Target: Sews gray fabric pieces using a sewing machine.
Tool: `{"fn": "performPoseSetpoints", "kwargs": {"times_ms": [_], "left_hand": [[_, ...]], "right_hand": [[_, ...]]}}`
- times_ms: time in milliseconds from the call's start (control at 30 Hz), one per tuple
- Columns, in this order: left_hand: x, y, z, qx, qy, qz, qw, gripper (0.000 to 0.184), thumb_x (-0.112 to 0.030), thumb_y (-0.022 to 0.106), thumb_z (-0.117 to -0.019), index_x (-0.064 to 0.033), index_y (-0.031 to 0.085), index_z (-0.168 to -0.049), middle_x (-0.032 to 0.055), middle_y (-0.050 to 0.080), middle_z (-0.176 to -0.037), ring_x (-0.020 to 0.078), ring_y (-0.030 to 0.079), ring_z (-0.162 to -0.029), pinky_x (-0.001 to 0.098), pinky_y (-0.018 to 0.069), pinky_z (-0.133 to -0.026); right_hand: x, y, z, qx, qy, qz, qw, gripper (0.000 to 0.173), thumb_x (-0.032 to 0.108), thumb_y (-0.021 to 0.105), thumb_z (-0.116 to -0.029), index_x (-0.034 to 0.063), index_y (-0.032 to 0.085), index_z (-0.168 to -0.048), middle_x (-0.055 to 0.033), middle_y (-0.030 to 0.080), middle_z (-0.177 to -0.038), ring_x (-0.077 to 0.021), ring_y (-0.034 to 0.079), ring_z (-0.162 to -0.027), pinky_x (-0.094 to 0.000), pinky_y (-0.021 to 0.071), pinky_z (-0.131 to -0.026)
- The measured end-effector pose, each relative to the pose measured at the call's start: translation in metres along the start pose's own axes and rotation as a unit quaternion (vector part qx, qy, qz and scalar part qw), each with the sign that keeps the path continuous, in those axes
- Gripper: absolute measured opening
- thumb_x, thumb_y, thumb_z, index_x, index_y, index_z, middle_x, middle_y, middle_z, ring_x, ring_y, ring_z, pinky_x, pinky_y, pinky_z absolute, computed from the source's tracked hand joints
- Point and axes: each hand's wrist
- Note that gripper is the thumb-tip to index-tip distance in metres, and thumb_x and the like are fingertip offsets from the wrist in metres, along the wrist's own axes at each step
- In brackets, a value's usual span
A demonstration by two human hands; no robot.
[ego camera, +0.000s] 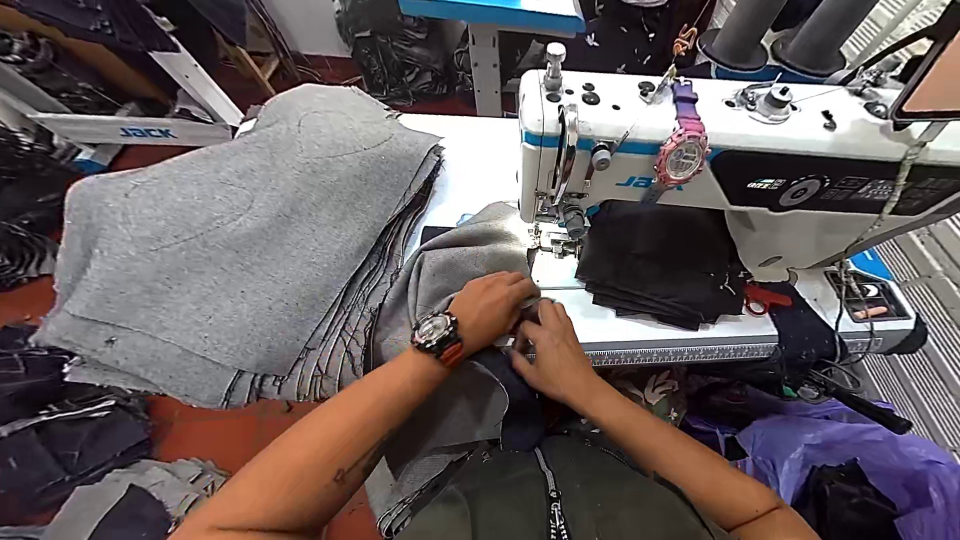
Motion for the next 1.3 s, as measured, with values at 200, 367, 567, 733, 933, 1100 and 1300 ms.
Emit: {"fn": "performPoseSetpoints", "kwargs": {"times_ms": [200,367,567,733,933,1100,1300], "left_hand": [[-0.016,0.004,0.039,-0.067,-0.056,0.011,0.996,0.016,-0.010,0.061,-0.0989,-0.0023,0.069,-0.110,0.0154,0.072,-0.099,0.0328,0.072,-0.094,0.0506,0.0594,-0.082],[-0.028,-0.011,0.028,-0.099,-0.276,0.089,0.952,0.025,-0.015,0.057,-0.1044,-0.0004,0.059,-0.125,0.0231,0.071,-0.093,0.0430,0.072,-0.086,0.0633,0.0565,-0.076],[-0.025,-0.018,0.017,-0.270,-0.011,-0.024,0.962,0.021,-0.005,0.054,-0.1023,-0.0019,0.074,-0.108,0.0150,0.076,-0.105,0.0303,0.071,-0.104,0.0465,0.0552,-0.095],[-0.023,0.028,0.044,-0.104,0.090,-0.013,0.990,0.021,-0.002,0.056,-0.0968,-0.0057,0.075,-0.105,0.0104,0.075,-0.105,0.0284,0.070,-0.093,0.0424,0.0575,-0.084],[-0.029,0.036,0.057,-0.129,0.095,-0.014,0.987,0.024,-0.009,0.055,-0.0999,-0.0101,0.076,-0.109,0.0069,0.074,-0.096,0.0256,0.069,-0.085,0.0403,0.0557,-0.076],[-0.028,0.037,0.059,-0.143,0.108,-0.022,0.984,0.022,-0.008,0.056,-0.0998,-0.0095,0.077,-0.108,0.0071,0.074,-0.093,0.0245,0.067,-0.082,0.0386,0.0544,-0.076],[-0.036,0.035,0.064,-0.131,0.091,-0.040,0.986,0.023,-0.012,0.056,-0.0978,-0.0086,0.077,-0.106,0.0070,0.071,-0.086,0.0263,0.066,-0.081,0.0416,0.0533,-0.077]], "right_hand": [[-0.013,-0.004,0.013,-0.070,0.023,-0.004,0.997,0.037,0.021,0.078,-0.0878,-0.0005,0.068,-0.117,-0.0160,0.069,-0.101,-0.0322,0.068,-0.095,-0.0464,0.0578,-0.084],[-0.009,-0.009,-0.007,-0.020,0.024,0.011,0.999,0.021,0.023,0.077,-0.0896,0.0036,0.075,-0.098,-0.0139,0.065,-0.094,-0.0318,0.064,-0.093,-0.0466,0.0548,-0.080],[-0.004,0.013,0.008,-0.094,-0.178,0.076,0.977,0.016,-0.003,0.061,-0.0887,0.0040,0.076,-0.088,-0.0137,0.070,-0.088,-0.0324,0.067,-0.087,-0.0465,0.0533,-0.074],[-0.025,0.006,0.030,-0.148,-0.230,0.089,0.958,0.016,-0.001,0.060,-0.0928,0.0039,0.075,-0.088,-0.0089,0.064,-0.079,-0.0250,0.063,-0.079,-0.0380,0.0507,-0.070],[-0.059,0.022,0.056,-0.275,-0.185,0.061,0.942,0.009,0.017,0.071,-0.0942,0.0141,0.079,-0.095,-0.0065,0.066,-0.087,-0.0211,0.061,-0.087,-0.0374,0.0471,-0.080],[-0.070,0.024,0.053,-0.296,-0.200,0.056,0.932,0.014,0.025,0.074,-0.0946,0.0120,0.078,-0.093,-0.0065,0.061,-0.081,-0.0204,0.058,-0.083,-0.0359,0.0438,-0.079],[-0.075,0.023,0.053,-0.290,-0.215,0.051,0.931,0.013,0.025,0.075,-0.0937,0.0117,0.078,-0.092,-0.0063,0.063,-0.082,-0.0206,0.060,-0.086,-0.0365,0.0445,-0.081]]}}
Point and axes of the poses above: each hand's wrist, its own z-axis away from the middle knuckle, its own y-axis out of the palm, x = y × z
